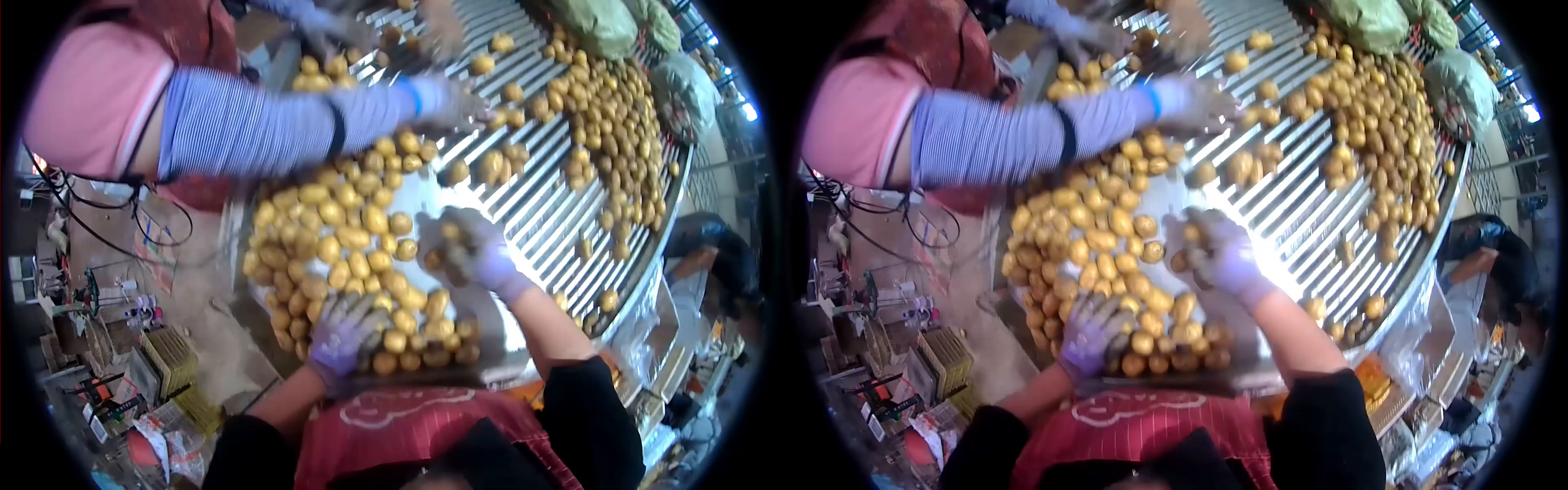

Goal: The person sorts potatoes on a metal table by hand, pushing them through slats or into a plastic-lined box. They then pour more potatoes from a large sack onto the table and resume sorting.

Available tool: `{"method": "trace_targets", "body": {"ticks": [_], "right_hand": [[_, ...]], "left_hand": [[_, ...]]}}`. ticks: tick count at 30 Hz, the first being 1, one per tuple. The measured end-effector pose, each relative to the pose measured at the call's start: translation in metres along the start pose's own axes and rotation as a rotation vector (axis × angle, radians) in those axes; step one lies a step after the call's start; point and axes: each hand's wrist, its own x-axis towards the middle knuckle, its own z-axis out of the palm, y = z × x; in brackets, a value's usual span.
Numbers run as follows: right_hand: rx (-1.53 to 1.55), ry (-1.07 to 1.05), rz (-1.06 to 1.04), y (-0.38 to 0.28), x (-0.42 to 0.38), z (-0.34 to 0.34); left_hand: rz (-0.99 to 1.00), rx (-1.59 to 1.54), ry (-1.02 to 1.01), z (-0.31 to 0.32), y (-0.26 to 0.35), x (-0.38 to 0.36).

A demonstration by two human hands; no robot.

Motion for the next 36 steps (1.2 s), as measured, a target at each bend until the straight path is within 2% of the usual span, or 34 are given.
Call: {"method": "trace_targets", "body": {"ticks": [1, 2, 5, 6, 7, 8, 9, 10, 11, 12, 13, 14, 15, 16, 17, 18, 19, 21, 23, 24, 25, 26, 27, 28, 29, 30, 31, 32, 33, 34, 35, 36], "right_hand": [[-0.26, 0.113, -0.081, 0.012, -0.04, -0.02], [-0.192, 0.172, 0.025, 0.036, -0.089, -0.052], [-0.671, 0.718, 0.082, 0.034, -0.192, -0.178], [-0.61, 0.934, 0.08, 0.104, -0.25, -0.238], [-0.909, 1.033, 0.138, 0.056, -0.223, -0.256], [-0.885, 1.026, 0.13, 0.056, -0.22, -0.253], [-0.921, 0.939, 0.217, 0.061, -0.22, -0.255], [-0.957, 0.848, 0.295, 0.069, -0.22, -0.259], [-0.993, 0.756, 0.372, 0.081, -0.219, -0.264], [-1.031, 0.658, 0.455, 0.094, -0.217, -0.268], [-0.81, 0.491, 0.315, 0.137, -0.216, -0.242], [-0.823, 0.403, 0.292, 0.154, -0.204, -0.181], [-0.562, 0.311, 0.289, 0.087, -0.163, -0.109], [-0.559, 0.081, -0.025, 0.117, -0.169, -0.074], [-0.124, 0.048, 0.237, 0.103, -0.175, -0.027], [-0.465, -0.135, -0.054, 0.027, -0.151, 0.01], [-0.497, -0.337, 0.048, -0.006, -0.148, 0.029], [-0.153, -0.364, 0.018, -0.044, -0.144, 0.053], [0.106, -0.591, -0.095, -0.061, -0.13, 0.046], [0.213, -0.581, -0.111, -0.074, -0.116, 0.037], [0.142, -0.574, -0.25, -0.066, -0.103, 0.028], [0.213, -0.371, 0.11, -0.051, -0.113, 0.023], [0.04, -0.286, 0.011, -0.041, -0.09, 0.015], [-0.019, -0.108, -0.006, -0.03, -0.075, 0.009], [-0.333, -0.022, -0.171, -0.03, -0.048, 0.005], [-0.306, 0.023, -0.207, -0.041, -0.024, 0.007], [-0.402, 0.052, -0.308, -0.042, -0.001, 0.009], [-0.247, 0.052, -0.209, -0.053, 0.021, 0.018], [-0.236, 0.096, -0.206, -0.057, 0.04, 0.032], [-0.2, 0.083, -0.223, -0.052, 0.061, 0.048], [-0.161, 0.078, -0.229, -0.044, 0.069, 0.063], [-0.283, -0.038, -0.304, -0.036, 0.06, 0.078]], "left_hand": [[0.012, 0.002, 0.034, -0.002, -0.002, 0.0], [0.019, -0.018, 0.031, -0.006, -0.003, -0.001], [0.022, -0.026, 0.05, -0.006, -0.005, -0.005], [0.033, -0.035, 0.089, -0.001, -0.004, -0.005], [0.048, -0.04, 0.13, 0.006, -0.003, -0.004], [0.014, -0.114, 0.101, 0.015, 0.001, 0.001], [0.087, -0.1, 0.13, 0.006, 0.017, 0.011], [0.152, -0.194, 0.026, 0.016, 0.027, 0.014], [0.319, -0.331, 0.079, 0.04, 0.031, 0.014], [0.325, -0.244, 0.013, 0.049, 0.038, 0.014], [0.335, -0.164, -0.059, 0.053, 0.041, 0.01], [0.321, -0.162, -0.062, 0.051, 0.037, 0.004], [0.293, -0.171, -0.076, 0.046, 0.029, -0.004], [0.264, -0.188, -0.089, 0.041, 0.022, -0.013], [0.235, -0.237, -0.051, 0.025, 0.013, -0.024], [0.183, -0.225, -0.07, 0.015, 0.005, -0.04], [0.128, -0.21, -0.089, 0.005, -0.003, -0.056], [0.054, -0.134, -0.106, -0.012, -0.02, -0.08], [-0.009, -0.065, -0.108, -0.017, -0.028, -0.094], [-0.087, -0.026, -0.041, -0.017, -0.033, -0.096], [-0.169, 0.011, 0.023, -0.017, -0.037, -0.098], [-0.188, 0.005, 0.041, -0.026, -0.039, -0.087], [-0.263, 0.048, 0.231, -0.04, -0.04, -0.064], [-0.335, 0.091, 0.42, -0.044, -0.044, -0.041], [-0.372, 0.084, 0.529, -0.034, -0.05, -0.021], [-0.411, 0.075, 0.638, -0.019, -0.051, 0.0], [-0.491, 0.007, 0.349, -0.002, -0.044, 0.018], [-0.374, 0.359, 0.247, 0.004, -0.022, 0.021], [-0.304, -0.059, 0.29, 0.051, -0.017, 0.023], [-0.21, -0.041, 0.296, 0.058, 0.0, 0.016], [-0.082, 0.075, 0.134, 0.058, 0.01, 0.01], [-0.047, -0.021, 0.132, 0.064, 0.017, -0.001]]}}
